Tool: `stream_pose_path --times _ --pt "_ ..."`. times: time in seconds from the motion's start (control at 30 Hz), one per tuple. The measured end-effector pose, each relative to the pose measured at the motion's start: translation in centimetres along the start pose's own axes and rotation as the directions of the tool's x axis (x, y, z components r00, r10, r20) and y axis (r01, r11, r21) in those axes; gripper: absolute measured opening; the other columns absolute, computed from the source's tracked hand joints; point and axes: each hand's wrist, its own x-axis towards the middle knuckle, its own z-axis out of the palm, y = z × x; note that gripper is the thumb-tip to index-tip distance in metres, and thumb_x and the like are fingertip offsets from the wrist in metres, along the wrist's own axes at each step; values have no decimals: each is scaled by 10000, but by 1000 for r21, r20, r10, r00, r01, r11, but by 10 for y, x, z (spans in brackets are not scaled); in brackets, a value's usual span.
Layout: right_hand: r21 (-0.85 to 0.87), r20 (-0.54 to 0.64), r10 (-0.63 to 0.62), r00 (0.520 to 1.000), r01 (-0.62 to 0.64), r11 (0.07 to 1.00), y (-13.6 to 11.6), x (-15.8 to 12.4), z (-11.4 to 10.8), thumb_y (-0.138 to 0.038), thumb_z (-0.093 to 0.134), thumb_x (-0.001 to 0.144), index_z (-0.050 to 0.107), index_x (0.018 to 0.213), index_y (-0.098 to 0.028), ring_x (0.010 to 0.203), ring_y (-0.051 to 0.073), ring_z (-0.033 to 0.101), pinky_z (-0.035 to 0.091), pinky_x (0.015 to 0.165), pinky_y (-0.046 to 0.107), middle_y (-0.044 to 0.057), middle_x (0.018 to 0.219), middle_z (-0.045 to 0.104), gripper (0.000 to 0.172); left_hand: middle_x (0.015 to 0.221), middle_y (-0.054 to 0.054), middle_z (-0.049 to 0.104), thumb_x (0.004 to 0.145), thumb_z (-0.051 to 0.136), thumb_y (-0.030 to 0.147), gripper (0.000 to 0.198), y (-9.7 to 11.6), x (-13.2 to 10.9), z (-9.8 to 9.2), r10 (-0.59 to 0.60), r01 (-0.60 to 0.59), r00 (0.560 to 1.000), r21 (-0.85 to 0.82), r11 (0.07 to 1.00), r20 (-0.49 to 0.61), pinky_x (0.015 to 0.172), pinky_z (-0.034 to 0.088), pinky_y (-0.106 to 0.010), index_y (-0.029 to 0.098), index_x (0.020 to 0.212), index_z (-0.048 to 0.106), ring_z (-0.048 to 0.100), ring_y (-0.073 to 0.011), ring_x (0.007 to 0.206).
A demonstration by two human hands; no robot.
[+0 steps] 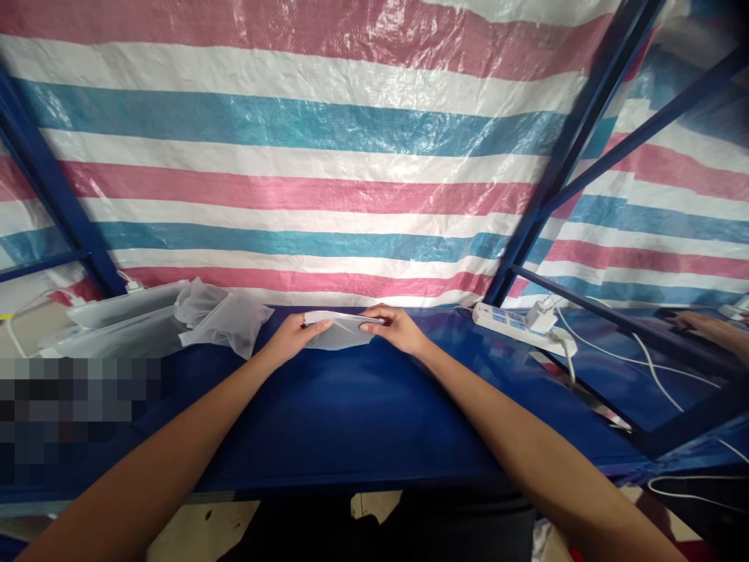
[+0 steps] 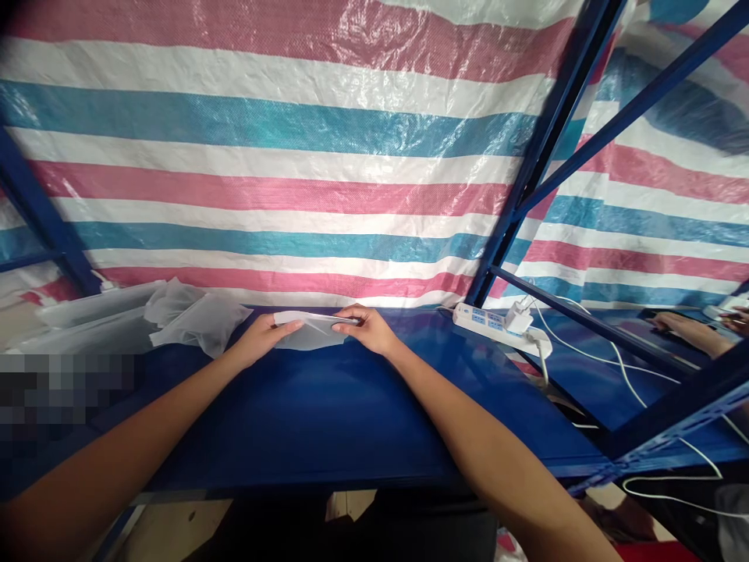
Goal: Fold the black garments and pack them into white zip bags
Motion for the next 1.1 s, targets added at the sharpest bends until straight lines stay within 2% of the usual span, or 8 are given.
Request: stream_pose_path --times 0.2,0.4,0.57,0.73,0.87,0.97,1.03,1.1 --pt "-46 -75 -58 995 55 997 -19 -3 4 -568 881 855 873 942 -257 970 255 741 581 856 375 70 1080 803 322 790 -30 777 921 700 721 570 2 -1 5 17 -12 987 32 999 -160 725 548 -323 171 954 848 732 -283 820" --pt "-85 -85 -76 993 69 994 -34 -6 8 -613 803 916 786 880 -202 802 198 666 507 715 318 46 909 726 413 1009 -62 845 937 706 708 562 9 -2 11 42 -49 968 -24 998 -245 843 570 -344 173 1030 853 767 -324 996" --pt "-157 -56 -25 998 16 987 -35 -5 5 -659 744 944 691 857 -196 666 162 570 427 595 288 14 781 652 474 1063 -70 855 940 716 690 535 11 -4 15 38 -43 972 -18 999 -234 871 583 -359 182 1029 858 782 -334 1026" --pt "-333 -87 -183 979 145 932 -35 -5 3 -600 766 953 747 840 -209 759 203 657 497 680 325 51 867 718 407 1042 -64 859 911 775 636 471 12 -6 13 55 -52 996 38 998 -75 855 606 -376 211 1093 863 793 -335 999" --pt "-263 -239 -205 949 140 954 -31 -6 8 -572 758 967 767 1028 -229 879 234 726 580 782 357 82 1025 778 348 1055 -63 852 974 698 599 450 16 -2 -2 90 -47 968 183 982 -234 942 602 -418 230 1190 840 788 -328 1000" --pt "-239 -237 -151 960 93 967 -23 -7 11 -553 720 994 728 1151 -232 941 241 748 604 823 370 90 1099 787 357 1081 -88 831 1023 627 474 423 21 -2 -26 164 28 877 390 920 -451 989 586 -454 202 1308 781 772 -322 973" --pt "-272 -191 -133 973 78 959 -16 -8 11 -540 707 1003 721 1141 -229 943 243 755 606 830 378 87 1095 791 341 1217 -118 787 1007 588 302 424 24 -5 -44 280 48 826 555 831 -490 1059 555 -467 180 1389 726 743 -327 1087" --pt "-311 -143 -119 983 70 948 -11 -10 11 -526 704 1006 718 1143 -225 919 240 761 607 825 384 85 1087 798 331 1321 -123 723 947 547 149 500 24 -10 -59 360 56 821 690 721 -443 1079 540 -448 191 1420 704 708 -317 1172"
